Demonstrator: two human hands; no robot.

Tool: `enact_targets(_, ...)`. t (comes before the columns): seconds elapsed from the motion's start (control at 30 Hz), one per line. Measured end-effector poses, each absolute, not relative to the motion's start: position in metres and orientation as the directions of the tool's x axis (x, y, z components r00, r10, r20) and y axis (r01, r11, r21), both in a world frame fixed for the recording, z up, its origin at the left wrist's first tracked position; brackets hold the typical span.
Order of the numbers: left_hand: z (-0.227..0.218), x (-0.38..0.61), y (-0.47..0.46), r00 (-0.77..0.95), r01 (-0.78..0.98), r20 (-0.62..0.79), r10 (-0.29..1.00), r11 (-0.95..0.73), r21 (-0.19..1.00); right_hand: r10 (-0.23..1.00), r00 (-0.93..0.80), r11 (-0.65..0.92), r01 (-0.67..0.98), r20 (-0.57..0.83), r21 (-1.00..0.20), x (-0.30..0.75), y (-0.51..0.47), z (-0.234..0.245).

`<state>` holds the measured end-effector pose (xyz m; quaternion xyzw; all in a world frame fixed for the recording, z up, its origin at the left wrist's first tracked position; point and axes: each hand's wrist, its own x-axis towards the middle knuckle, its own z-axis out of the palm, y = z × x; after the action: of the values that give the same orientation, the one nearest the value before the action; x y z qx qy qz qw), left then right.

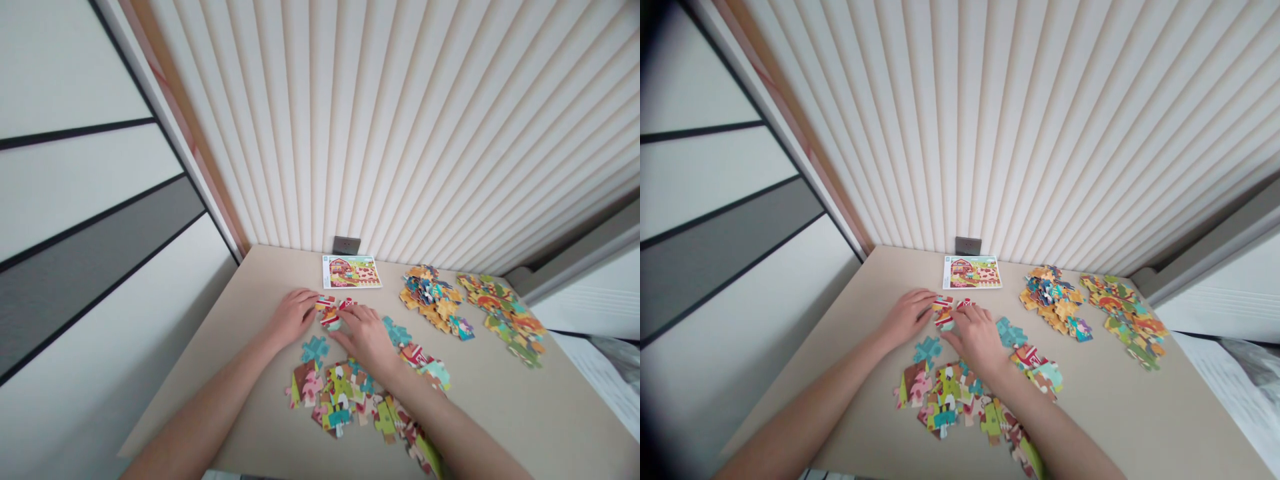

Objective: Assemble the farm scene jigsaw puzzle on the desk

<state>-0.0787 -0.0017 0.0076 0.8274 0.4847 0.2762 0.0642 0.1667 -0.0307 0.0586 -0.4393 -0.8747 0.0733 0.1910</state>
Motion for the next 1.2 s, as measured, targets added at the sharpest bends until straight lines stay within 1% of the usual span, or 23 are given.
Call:
enact_targets(0.13, 0.011, -0.077, -0.003, 0.372, 0.770, 0.396, 0.840, -0.517, 0.374, 0.853, -0.478, 0.516, 0.834, 0.211, -0.194, 0.146, -0.026, 0.054)
enact_targets(0.23, 0.012, -0.076, -0.004, 0.370, 0.770, 0.394, 0.841, -0.516, 0.376, 0.865, -0.481, 0.501, 0.850, 0.144, -0.166, 0.142, -0.027, 0.054)
enact_targets(0.37, 0.015, -0.075, -0.005, 0.365, 0.771, 0.392, 0.844, -0.510, 0.381, 0.854, -0.519, 0.516, 0.838, 0.035, -0.175, 0.143, -0.031, 0.059)
enact_targets(0.6, 0.019, -0.075, -0.007, 0.364, 0.777, 0.390, 0.846, -0.507, 0.374, 0.845, -0.534, 0.520, 0.823, -0.001, -0.230, 0.149, -0.029, 0.060)
enact_targets(0.83, 0.017, -0.075, -0.006, 0.365, 0.790, 0.384, 0.848, -0.501, 0.355, 0.812, -0.584, 0.559, 0.782, -0.010, -0.276, 0.151, -0.028, 0.056)
enact_targets(0.93, 0.016, -0.075, -0.006, 0.368, 0.791, 0.382, 0.848, -0.501, 0.351, 0.784, -0.620, 0.596, 0.728, 0.046, -0.338, 0.161, -0.025, 0.058)
enact_targets(1.0, 0.017, -0.075, -0.007, 0.367, 0.793, 0.383, 0.848, -0.501, 0.347, 0.807, -0.580, 0.574, 0.723, 0.114, -0.385, 0.177, -0.020, 0.062)
enact_targets(1.07, 0.020, -0.074, -0.010, 0.368, 0.793, 0.387, 0.845, -0.503, 0.344, 0.862, -0.478, 0.501, 0.754, 0.168, -0.425, 0.201, -0.015, 0.065)
enact_targets(1.13, 0.025, -0.074, -0.014, 0.388, 0.785, 0.390, 0.835, -0.521, 0.334, 0.893, -0.416, 0.446, 0.773, 0.171, -0.451, 0.228, -0.014, 0.067)
enact_targets(1.2, 0.031, -0.073, -0.019, 0.448, 0.764, 0.382, 0.808, -0.568, 0.306, 0.904, -0.402, 0.424, 0.785, 0.149, -0.452, 0.253, -0.018, 0.066)
